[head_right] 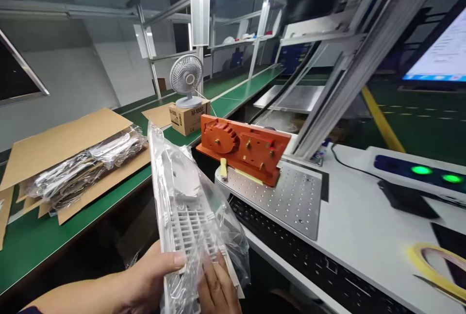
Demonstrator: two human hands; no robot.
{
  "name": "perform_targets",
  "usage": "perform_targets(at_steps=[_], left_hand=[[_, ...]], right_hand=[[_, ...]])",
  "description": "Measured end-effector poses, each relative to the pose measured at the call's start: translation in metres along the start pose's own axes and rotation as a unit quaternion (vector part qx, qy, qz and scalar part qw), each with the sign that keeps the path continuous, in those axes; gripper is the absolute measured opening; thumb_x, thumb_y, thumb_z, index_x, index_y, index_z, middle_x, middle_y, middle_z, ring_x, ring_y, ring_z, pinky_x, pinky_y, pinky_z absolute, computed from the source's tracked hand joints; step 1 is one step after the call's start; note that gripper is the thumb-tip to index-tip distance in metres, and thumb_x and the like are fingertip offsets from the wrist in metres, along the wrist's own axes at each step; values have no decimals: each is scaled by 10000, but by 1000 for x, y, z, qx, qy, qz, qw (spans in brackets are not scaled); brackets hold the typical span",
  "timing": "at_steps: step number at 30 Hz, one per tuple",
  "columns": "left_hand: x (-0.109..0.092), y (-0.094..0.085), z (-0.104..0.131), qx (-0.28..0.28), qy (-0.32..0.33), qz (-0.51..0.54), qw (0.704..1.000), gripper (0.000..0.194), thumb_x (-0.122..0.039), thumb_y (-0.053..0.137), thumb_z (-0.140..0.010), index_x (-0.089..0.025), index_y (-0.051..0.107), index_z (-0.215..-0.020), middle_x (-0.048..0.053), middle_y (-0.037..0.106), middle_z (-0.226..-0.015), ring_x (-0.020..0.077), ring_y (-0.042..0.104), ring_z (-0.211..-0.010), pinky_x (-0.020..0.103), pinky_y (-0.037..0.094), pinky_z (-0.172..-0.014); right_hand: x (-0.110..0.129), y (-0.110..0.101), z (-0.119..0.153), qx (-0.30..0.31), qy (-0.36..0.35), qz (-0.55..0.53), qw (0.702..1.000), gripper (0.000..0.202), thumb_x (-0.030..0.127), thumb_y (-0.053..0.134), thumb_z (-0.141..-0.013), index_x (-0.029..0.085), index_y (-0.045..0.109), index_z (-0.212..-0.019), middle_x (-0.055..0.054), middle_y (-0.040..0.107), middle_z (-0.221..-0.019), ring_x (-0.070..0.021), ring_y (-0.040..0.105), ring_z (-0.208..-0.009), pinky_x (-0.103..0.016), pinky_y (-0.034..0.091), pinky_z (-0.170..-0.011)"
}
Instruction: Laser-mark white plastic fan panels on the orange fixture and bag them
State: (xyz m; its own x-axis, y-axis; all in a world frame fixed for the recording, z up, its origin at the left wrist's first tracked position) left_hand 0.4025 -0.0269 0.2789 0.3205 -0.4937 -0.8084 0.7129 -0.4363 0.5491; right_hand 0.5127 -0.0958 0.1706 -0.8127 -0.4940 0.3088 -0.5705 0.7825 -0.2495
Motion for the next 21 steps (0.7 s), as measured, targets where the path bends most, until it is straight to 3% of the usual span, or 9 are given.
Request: perform_targets(at_steps=[2,4,6,9,11,14,18,21], left_hand=[[-8,-8,5,-48,10,0,999,586,-237,934,-736,-82,810,-1288,220,815,-1230,448,753,-1236,560,543,-1159],[-16,-27,4,-112,27,6,993,630,-119,897,-632,-93,817,-1257,199,829,-1208,449,756,-1238,555,549,-1163],[-25,-52,-3,-180,51,14,982,641,-68,857,-576,-107,816,-1214,181,840,-1192,447,757,-1244,551,564,-1157],[-43,-91,-22,-244,89,24,965,713,-48,839,-587,-124,779,-1293,172,840,-1227,435,765,-1244,555,582,-1153],[-56,-115,-36,-247,109,29,962,830,-33,831,-610,-116,718,-1427,185,831,-1264,432,776,-1227,562,594,-1149],[-78,-150,-61,-216,109,37,970,938,-15,816,-659,-74,610,-1572,220,823,-1271,442,791,-1193,579,610,-1138],[-113,-195,-107,-158,92,53,982,965,8,738,-756,-31,468,-1682,256,802,-1310,448,786,-1213,591,618,-1137],[-142,-225,-147,-164,82,69,981,983,28,662,-767,22,379,-1708,284,779,-1346,441,787,-1218,597,625,-1127]], right_hand=[[-4,12,-11,8,-83,7,997,333,109,518,-1081,142,736,-1331,-180,744,-1461,-357,719,-1338,-598,575,-1199],[-9,29,-23,30,-140,0,990,318,90,501,-1074,108,724,-1299,-242,692,-1520,-352,707,-1335,-693,492,-1256],[-15,53,-35,63,-141,27,988,350,40,524,-1047,110,701,-1340,-251,647,-1580,-369,643,-1429,-771,364,-1311],[-20,92,-50,127,-77,124,981,578,-9,563,-1011,119,582,-1573,-249,518,-1708,-415,453,-1619,-806,213,-1356],[-19,112,-56,152,-41,171,973,724,-12,551,-1002,88,431,-1709,-280,408,-1769,-441,352,-1677,-778,241,-1364],[-16,123,-57,149,10,167,975,802,102,564,-1048,80,264,-1791,-294,338,-1799,-473,317,-1686,-778,305,-1338],[-22,113,-32,164,27,153,974,848,316,611,-1094,131,213,-1820,-257,374,-1795,-466,458,-1611,-731,413,-1291],[-39,100,13,208,12,143,968,845,370,574,-1100,184,199,-1834,-215,490,-1736,-437,629,-1471,-672,581,-1155]])
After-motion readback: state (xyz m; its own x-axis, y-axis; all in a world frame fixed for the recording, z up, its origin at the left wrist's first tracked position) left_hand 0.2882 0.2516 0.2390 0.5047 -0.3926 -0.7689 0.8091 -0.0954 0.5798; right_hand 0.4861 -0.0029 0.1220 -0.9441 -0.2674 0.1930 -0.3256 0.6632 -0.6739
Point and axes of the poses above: each hand's wrist, its own z-axis away from the middle knuckle, its own y-axis out of the palm, x = y × z, the point moved 5 cm from there along -z, towards the middle knuckle
